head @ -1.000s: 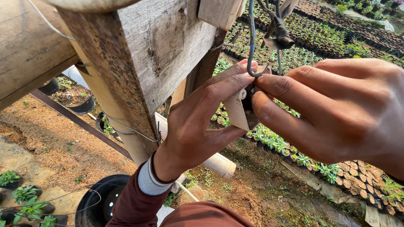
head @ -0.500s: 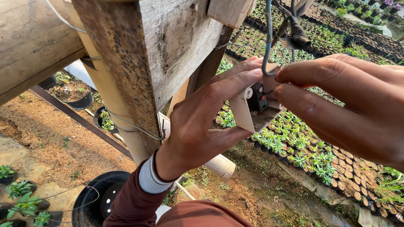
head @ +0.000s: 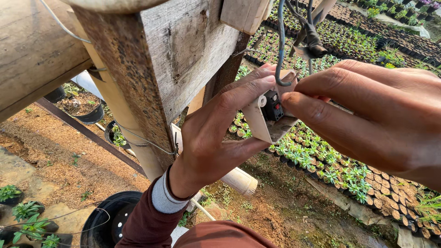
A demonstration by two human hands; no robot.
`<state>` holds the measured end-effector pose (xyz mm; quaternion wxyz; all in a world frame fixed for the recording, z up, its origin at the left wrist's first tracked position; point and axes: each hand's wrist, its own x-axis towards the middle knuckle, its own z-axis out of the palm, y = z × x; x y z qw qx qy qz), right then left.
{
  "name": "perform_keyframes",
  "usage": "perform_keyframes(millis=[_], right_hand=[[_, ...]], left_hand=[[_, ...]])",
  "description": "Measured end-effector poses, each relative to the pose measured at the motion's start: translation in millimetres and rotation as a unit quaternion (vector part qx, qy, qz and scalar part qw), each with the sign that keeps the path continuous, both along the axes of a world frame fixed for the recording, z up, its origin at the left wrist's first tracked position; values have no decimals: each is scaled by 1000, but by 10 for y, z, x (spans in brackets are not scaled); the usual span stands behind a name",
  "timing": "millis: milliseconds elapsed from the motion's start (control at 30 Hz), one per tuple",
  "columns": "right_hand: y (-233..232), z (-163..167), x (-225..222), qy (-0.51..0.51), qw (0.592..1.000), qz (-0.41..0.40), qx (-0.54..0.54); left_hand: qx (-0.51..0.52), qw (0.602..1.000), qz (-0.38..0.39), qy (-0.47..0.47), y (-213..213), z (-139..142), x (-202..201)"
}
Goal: The person holds a small white electrical switch box, opens it, and connects wires to the internal terminals using a screwdriver. They then close the box and inspect the assembly.
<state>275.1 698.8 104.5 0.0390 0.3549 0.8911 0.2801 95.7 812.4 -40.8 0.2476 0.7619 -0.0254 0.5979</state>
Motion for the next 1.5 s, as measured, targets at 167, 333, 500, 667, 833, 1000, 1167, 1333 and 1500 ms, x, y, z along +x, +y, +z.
perform_keyframes(millis=[167, 333, 500, 667, 833, 1000, 1167, 1333, 1500], right_hand=[[12, -74, -79, 29, 998, -11, 47], [45, -177, -162, 59, 994, -41, 83], [114, -182, -155, 22, 994, 9, 104], [138, -62, -126, -6, 995, 66, 72], [63, -95, -159, 28, 996, 29, 79], [22, -144, -135, 61, 996, -2, 72], [-3, -120, -106, 38, 995, 29, 89], [16, -139, -89, 39, 994, 44, 92], [0, -169, -94, 45, 995, 21, 87]], left_hand=[[7, 1000, -9, -2, 18, 9, -23], [17, 1000, 18, -19, 40, 3, -23], [-5, 1000, 18, -22, 46, -9, -40], [-39, 999, -21, -7, 24, 3, -60], [-31, 999, -16, -2, 0, 19, -41], [3, 1000, 25, -15, -34, 26, -9], [-24, 1000, 8, 3, -53, 34, -28], [-16, 1000, 20, 7, -33, 36, 35], [0, 1000, 17, 12, -12, 36, 40]])
